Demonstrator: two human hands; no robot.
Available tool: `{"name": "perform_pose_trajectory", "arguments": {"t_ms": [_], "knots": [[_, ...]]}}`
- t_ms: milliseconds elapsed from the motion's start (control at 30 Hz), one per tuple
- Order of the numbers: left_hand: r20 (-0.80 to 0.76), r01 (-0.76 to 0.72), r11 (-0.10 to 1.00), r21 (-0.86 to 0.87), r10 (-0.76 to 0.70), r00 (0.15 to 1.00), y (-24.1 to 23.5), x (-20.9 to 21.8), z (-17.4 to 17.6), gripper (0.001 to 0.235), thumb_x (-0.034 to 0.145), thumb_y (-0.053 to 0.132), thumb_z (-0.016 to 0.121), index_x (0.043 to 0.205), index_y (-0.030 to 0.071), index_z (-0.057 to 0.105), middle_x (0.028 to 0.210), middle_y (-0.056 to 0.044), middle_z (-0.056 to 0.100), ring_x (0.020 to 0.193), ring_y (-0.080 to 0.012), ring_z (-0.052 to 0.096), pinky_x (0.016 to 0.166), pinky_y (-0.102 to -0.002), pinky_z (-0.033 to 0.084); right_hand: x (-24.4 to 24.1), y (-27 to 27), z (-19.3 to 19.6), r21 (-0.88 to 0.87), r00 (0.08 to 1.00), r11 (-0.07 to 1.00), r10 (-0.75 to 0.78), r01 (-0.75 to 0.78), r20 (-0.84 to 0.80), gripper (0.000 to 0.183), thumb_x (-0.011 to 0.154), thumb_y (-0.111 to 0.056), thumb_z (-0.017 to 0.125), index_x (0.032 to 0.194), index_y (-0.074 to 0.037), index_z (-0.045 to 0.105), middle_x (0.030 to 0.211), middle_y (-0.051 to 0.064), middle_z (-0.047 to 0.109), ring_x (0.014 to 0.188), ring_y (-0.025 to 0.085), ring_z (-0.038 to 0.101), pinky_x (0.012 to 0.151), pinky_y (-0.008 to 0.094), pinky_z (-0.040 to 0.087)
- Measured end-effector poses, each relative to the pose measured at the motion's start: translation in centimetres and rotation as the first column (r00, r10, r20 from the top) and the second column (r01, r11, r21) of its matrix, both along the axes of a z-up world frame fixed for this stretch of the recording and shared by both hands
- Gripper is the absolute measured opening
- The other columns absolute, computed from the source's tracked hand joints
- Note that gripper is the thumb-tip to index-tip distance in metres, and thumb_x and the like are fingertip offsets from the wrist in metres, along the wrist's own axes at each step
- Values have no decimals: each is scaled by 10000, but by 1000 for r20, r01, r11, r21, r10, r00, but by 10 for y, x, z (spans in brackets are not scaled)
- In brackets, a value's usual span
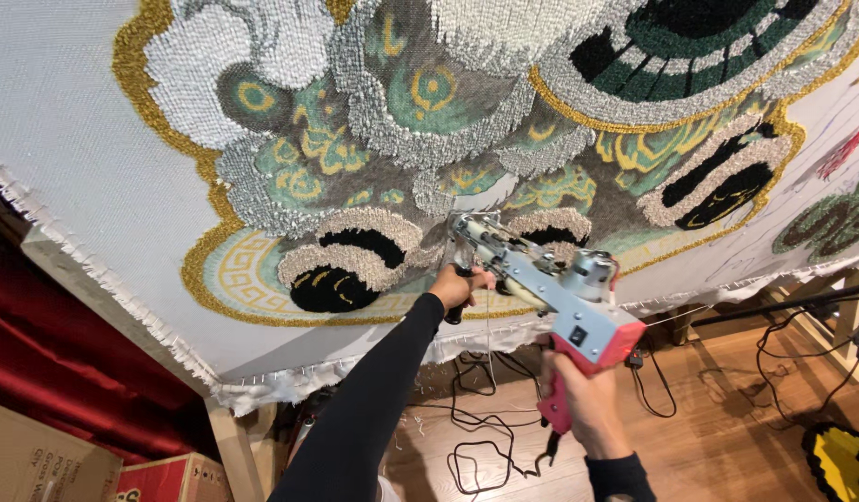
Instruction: The person uses a handheld tufting gun to apply yarn to a large canvas stretched on a frame. They guide the tool along a pre-drawn design, filling in sections with light-colored yarn. The person occasionally pauses to manually adjust the yarn or the canvas surface.
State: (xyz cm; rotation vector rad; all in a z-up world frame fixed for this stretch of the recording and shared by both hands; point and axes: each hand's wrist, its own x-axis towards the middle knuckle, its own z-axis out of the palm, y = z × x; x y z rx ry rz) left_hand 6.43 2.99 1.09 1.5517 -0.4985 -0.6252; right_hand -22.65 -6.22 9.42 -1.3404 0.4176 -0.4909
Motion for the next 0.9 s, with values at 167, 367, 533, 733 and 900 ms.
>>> {"name": "perform_pose_trajectory", "arguments": {"t_ms": [167,367,533,733,900], "knots": [[-34,-58,997,56,60,998,2,26,-14,360,873,328,768,1047,21,695,775,-74,738,440,-143,603,422,-307,473,14,16,-10,-113,1000,994,-5,8,29,219,868,-2,602,1064,60,679,577,72,560,460,160,519,450,296,420],[-40,-134,988,76,137,990,-2,39,-24,521,894,338,806,1125,-65,570,747,-91,620,453,-148,580,425,-334,455,22,18,-18,-67,998,997,-26,29,51,121,866,-4,608,963,62,637,572,77,560,457,170,531,439,310,428],[28,-119,989,88,117,993,2,37,-4,381,888,369,756,1036,24,697,708,-47,671,428,-131,561,427,-312,455,26,20,-14,-36,996,999,-16,19,89,118,885,-18,612,958,73,630,566,73,551,457,168,522,448,303,424],[70,-86,994,61,81,994,1,41,-1,352,929,285,730,982,-62,750,758,-74,724,433,-137,558,424,-322,453,24,25,-5,-18,997,1000,-24,25,77,151,884,-23,611,991,76,654,560,73,551,456,167,515,451,301,420],[52,-58,998,1,58,997,1,47,1,313,920,260,695,1092,5,750,897,-36,801,426,-116,523,427,-305,453,24,27,1,-5,996,1000,-19,19,89,180,877,-38,634,1016,74,655,561,71,544,458,166,517,455,300,418]]}}
